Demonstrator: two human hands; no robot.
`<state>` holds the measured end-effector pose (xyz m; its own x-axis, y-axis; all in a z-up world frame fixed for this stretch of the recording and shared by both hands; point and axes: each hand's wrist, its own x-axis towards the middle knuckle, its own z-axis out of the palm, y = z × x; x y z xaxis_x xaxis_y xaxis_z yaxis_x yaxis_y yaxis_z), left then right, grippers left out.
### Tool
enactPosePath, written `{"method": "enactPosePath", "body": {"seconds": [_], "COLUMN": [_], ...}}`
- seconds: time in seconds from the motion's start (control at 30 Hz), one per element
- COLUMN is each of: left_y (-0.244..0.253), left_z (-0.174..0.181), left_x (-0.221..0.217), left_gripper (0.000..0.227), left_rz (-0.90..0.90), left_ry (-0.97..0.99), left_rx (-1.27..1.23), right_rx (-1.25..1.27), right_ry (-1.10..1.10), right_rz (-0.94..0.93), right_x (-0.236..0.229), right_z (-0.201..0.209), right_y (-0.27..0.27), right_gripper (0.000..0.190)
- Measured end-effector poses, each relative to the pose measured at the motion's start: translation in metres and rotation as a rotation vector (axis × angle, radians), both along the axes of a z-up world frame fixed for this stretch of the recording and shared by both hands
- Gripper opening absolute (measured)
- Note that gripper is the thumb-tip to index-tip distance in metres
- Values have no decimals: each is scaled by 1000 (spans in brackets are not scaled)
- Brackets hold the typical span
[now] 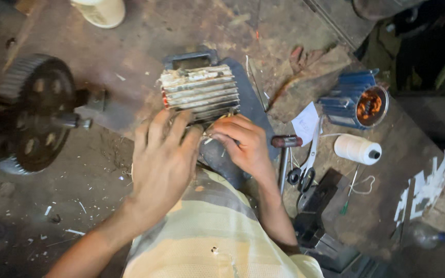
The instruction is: The person strips the insulation from the ends of several thin copper wires using a screwdriver and scissors. They then apply a liquid from a plastic bottle onto the exposed wire ends and continue to scrape the wires with the screwdriver.
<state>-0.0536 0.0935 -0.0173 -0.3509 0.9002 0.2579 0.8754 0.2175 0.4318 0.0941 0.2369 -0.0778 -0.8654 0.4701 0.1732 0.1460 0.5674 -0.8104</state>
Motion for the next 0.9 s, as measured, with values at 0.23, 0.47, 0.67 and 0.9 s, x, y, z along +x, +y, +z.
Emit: {"method": "enactPosePath", "body": {"seconds": [0.23, 0.47, 0.67, 0.9], "left_y": [10, 13, 20, 42], "left_z": [4, -25, -39, -42], "left_x": [6, 7, 21, 17], "left_gripper": [37, 15, 17, 13], "left_rz": [-107, -5, 22, -143], "left_ry": [-180, -585, -1124, -1140], "left_rx": [-184, -138, -273, -108], "right_rx": [-120, 421, 185, 39], "right_ry": [38, -268, -796, -909], "right_rz": [-207, -872, -1013, -841], "right_x": [14, 130, 252, 281], "right_z": [0, -56, -106, -102], "right_y": [-14, -6, -22, -1], "right_gripper": [22, 29, 64, 78]}}
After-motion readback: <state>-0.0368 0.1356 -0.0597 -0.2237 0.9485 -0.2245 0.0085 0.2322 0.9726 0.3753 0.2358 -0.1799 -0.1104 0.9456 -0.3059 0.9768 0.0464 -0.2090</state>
